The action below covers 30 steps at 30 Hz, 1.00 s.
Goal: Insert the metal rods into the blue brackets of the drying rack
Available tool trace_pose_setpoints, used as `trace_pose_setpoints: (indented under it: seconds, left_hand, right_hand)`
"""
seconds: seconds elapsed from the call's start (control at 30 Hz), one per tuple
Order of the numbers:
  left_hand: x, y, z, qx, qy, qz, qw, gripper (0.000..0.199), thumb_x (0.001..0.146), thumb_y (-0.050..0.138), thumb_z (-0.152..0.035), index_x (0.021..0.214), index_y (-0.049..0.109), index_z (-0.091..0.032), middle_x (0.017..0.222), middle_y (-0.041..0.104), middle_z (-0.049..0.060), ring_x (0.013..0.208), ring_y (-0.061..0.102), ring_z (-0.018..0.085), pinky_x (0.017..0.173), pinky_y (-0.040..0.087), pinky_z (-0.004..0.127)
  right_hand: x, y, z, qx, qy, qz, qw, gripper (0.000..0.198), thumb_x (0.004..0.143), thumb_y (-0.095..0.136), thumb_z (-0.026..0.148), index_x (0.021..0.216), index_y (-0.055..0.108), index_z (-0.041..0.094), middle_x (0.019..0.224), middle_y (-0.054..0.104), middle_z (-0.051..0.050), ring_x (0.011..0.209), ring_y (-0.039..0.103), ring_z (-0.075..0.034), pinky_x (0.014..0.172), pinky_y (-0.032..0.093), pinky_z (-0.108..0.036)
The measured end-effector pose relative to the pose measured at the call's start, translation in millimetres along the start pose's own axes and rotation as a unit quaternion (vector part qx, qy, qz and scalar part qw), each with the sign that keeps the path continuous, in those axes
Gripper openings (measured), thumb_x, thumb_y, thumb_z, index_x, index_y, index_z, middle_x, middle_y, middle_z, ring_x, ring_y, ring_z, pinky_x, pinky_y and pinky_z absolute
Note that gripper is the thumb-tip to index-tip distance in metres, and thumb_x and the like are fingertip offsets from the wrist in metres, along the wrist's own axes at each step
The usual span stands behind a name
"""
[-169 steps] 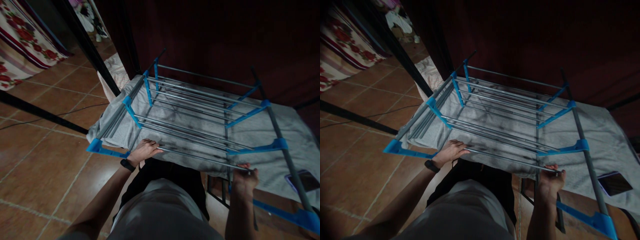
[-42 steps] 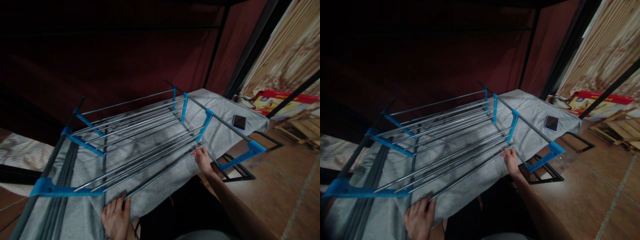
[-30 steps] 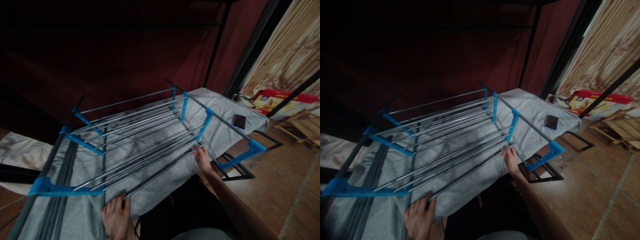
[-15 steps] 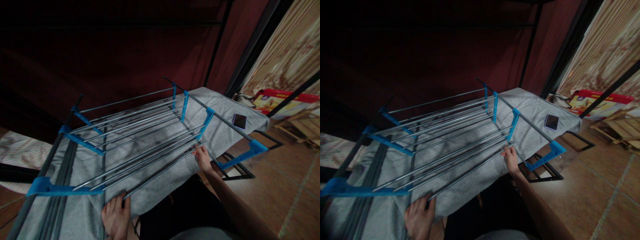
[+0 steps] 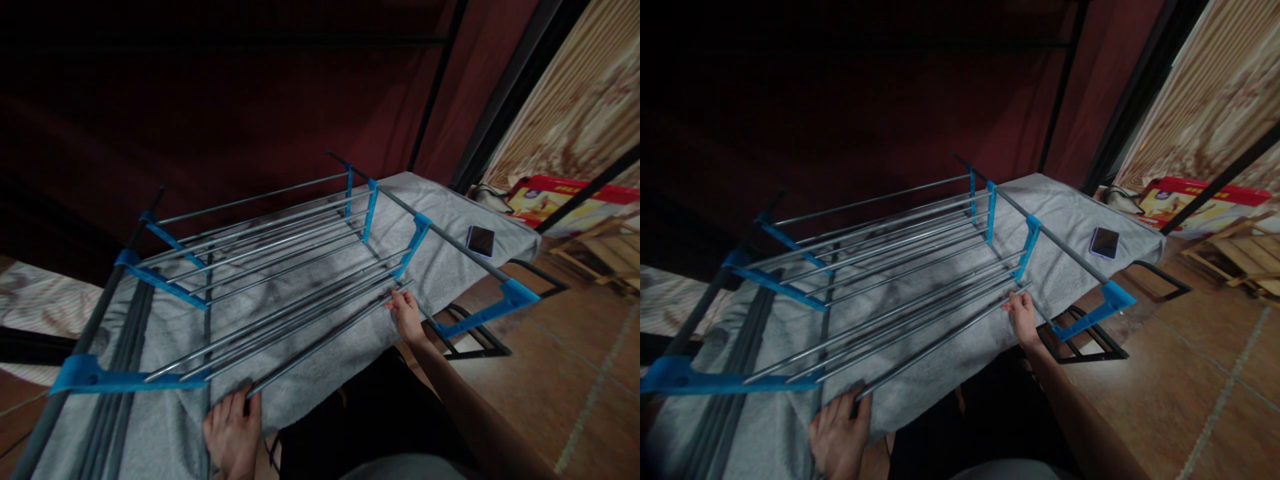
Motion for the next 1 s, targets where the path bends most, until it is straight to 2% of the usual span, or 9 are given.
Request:
trace_pose_setpoints:
  seconds: [0.53,0.77,1.0]
  left_hand:
    - [-0.3,0.9,1.2,-0.008,-0.006,0.013,1.0,0.035,0.096,0.044,-0.043,0.092,0.071,-0.021,0.079,0.068,0.006,0.083,0.059,0.025,0.085,0.038,0.04]
    - [-1.1,1.3,2.4,-0.012,-0.012,0.0,1.0,0.033,0.095,0.047,-0.043,0.092,0.071,-0.021,0.078,0.069,0.006,0.082,0.059,0.024,0.084,0.038,0.039]
    - [-0.1,1.1,0.6,0.004,-0.012,0.002,1.0,0.032,0.096,0.046,-0.042,0.091,0.07,-0.021,0.078,0.069,0.006,0.082,0.06,0.025,0.083,0.038,0.039]
  right_hand:
    - [-0.8,1.4,2.4,-0.013,-0.002,0.006,1.0,0.042,0.068,0.083,0.054,0.07,0.05,0.028,0.06,0.054,0.007,0.056,0.056,-0.013,0.061,0.052,-0.029]
    - [-1.2,0.4,2.3,-0.017,-0.002,-0.002,1.0,0.04,0.068,0.082,0.053,0.069,0.051,0.027,0.059,0.055,0.007,0.057,0.057,-0.013,0.063,0.052,-0.029]
    - [-2.5,1.1,3.9,0.003,-0.005,0.0,1.0,0.027,0.068,0.079,0.046,0.073,0.06,0.029,0.075,0.065,0.005,0.061,0.058,-0.012,0.061,0.055,-0.027]
Point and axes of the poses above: each hand's wrist, its own x-axis towards the middle knuckle, its own y-axis out of the palm, z = x × y, the point moved 5 cm from there along x, towards the middle knuckle
